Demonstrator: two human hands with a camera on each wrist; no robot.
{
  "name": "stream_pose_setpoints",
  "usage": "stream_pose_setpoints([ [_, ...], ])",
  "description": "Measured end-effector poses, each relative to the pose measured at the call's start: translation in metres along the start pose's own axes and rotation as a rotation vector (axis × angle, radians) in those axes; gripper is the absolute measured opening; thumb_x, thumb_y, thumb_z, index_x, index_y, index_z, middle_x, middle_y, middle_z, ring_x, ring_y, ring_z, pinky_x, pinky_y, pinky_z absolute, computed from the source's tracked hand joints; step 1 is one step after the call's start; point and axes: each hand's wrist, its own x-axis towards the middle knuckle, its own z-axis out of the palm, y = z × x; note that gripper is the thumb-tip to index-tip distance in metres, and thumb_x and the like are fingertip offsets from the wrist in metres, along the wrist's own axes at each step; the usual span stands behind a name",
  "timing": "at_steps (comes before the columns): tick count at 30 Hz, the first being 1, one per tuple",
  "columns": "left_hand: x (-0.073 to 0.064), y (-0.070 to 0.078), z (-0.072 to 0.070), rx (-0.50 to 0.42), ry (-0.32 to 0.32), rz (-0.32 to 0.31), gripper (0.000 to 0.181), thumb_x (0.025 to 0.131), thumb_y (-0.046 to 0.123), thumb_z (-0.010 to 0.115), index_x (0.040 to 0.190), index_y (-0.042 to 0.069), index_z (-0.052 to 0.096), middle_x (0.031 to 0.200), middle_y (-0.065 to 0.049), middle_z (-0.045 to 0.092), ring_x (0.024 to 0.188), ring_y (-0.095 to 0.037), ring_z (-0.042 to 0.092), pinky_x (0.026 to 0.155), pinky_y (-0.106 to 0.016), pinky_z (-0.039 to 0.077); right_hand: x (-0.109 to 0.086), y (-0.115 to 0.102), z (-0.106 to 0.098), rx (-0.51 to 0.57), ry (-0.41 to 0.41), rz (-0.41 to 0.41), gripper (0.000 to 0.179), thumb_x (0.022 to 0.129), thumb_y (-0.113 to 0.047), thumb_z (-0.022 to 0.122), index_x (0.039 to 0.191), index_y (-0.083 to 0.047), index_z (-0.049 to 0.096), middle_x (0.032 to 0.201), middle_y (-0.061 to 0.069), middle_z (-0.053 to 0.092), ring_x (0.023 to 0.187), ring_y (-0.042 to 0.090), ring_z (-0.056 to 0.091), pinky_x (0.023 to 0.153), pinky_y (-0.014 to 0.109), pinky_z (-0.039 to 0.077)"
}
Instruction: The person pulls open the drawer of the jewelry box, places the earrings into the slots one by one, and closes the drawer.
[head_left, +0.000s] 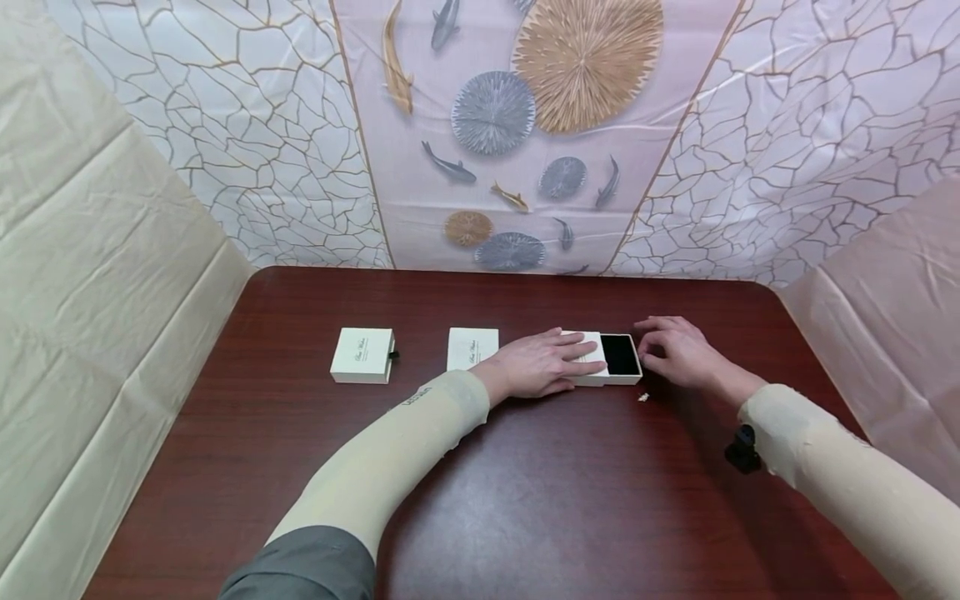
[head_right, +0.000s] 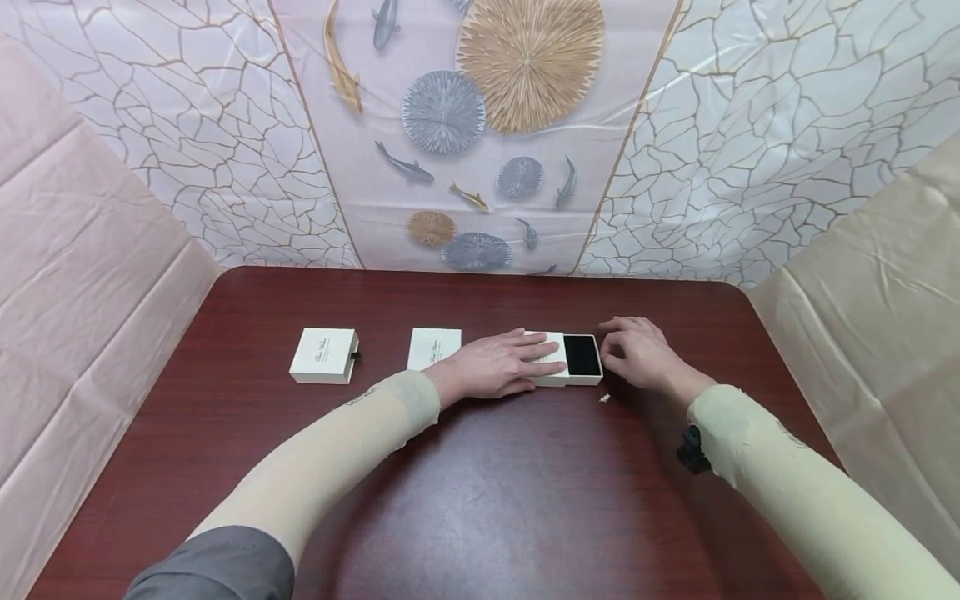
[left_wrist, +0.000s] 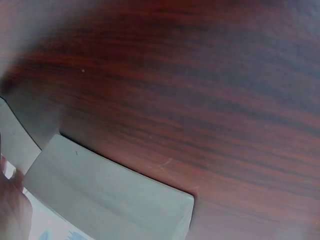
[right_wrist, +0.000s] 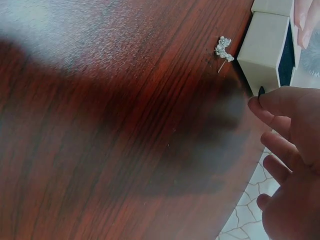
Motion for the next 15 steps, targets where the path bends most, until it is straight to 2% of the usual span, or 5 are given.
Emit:
stream_pose_setpoints([
  [5,-0.001,-0.001,0.001,0.008,0.007,-0.002,0.055,0.113,0.038,0.053,0.167,0.033,0.040,0.173,-0.003,0.036,0.161,-0.024,0.030,0.131,-0.046,0.027,-0.007,-0.002,-0.007,0.015,-0.014,0.032,0.001,0.092,-0.008,0.077,0.093,-0.008,0.078,0.140,0.030,0.063,0.138,0.055,0.047,0.109,0.073,0.038],
  [9,-0.001,-0.001,0.001,0.004,0.008,0.001,0.055,0.113,0.038,0.053,0.167,0.033,0.040,0.173,-0.003,0.036,0.162,-0.024,0.029,0.131,-0.045,0.027,-0.016,-0.003,-0.011,0.024,-0.002,0.025,0.005,0.091,-0.007,0.080,0.096,-0.009,0.079,0.141,0.030,0.062,0.139,0.055,0.045,0.107,0.076,0.037],
  [15,0.000,0.000,0.001,-0.004,0.011,0.007,0.055,0.113,0.037,0.053,0.167,0.032,0.040,0.173,-0.003,0.036,0.162,-0.024,0.029,0.131,-0.045,0.026,-0.029,-0.005,-0.013,0.021,0.057,-0.022,0.011,0.086,-0.006,0.083,0.095,-0.011,0.080,0.137,0.027,0.066,0.137,0.052,0.049,0.105,0.073,0.038],
])
